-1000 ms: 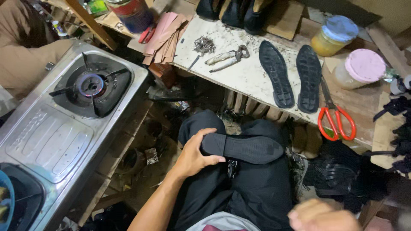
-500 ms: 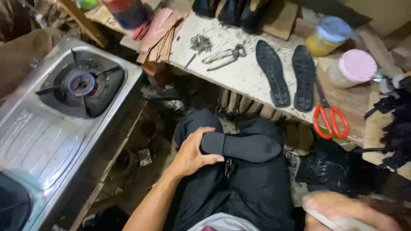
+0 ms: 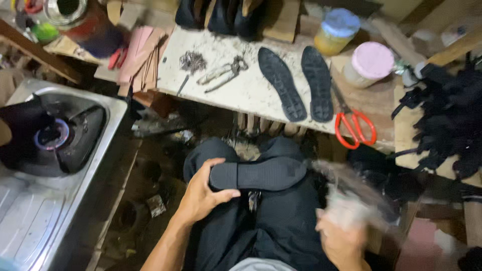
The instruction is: The person sits at a workbench and hammers a shoe upper fitted over a last, pressing and tapping the sole to seat it onto the shoe. They reposition the shoe repeatedly, work the edges with the hammer, and place the finished shoe on the shelf before handling another shoe.
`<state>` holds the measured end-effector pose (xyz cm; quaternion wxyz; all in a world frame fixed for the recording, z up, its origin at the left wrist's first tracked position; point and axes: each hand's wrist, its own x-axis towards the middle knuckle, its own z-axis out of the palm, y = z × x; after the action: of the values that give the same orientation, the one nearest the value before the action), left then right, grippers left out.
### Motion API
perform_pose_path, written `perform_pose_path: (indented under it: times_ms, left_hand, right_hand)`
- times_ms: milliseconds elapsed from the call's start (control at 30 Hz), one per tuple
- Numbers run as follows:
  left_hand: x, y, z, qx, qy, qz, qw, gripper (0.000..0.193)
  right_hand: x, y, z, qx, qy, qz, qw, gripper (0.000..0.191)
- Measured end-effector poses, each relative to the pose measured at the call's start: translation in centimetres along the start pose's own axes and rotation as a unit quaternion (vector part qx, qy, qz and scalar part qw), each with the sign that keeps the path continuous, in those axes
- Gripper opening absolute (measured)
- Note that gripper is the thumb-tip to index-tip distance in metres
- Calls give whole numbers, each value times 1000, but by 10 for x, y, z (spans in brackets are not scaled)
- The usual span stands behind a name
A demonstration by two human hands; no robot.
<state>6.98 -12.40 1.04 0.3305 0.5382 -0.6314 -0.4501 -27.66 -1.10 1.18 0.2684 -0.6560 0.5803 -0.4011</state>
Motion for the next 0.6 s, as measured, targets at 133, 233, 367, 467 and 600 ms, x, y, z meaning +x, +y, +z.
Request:
perform_pose_path:
  times_ms: [133, 233, 367, 467, 600]
  left_hand:
    - [13, 1, -6, -12, -32, -45, 998, 84]
    - [23, -2, -12, -52, -44, -74, 995, 89]
    - [33, -6, -15, -44, -41, -64, 996, 89]
    - [35, -9, -12, -114, -49, -103, 987, 90]
    - [34, -14, -9, -92, -57, -83, 991, 92]
  right_hand:
    - [-5, 11, 6, -21, 28, 349, 936, 28]
    - [-21, 19, -28, 156, 139, 240, 948, 41]
    - [-30, 7, -68, 535, 115, -127, 827, 54]
    - [-20, 2, -87, 496, -11, -138, 857, 41]
    - [-10, 1, -86, 496, -20, -155, 854, 37]
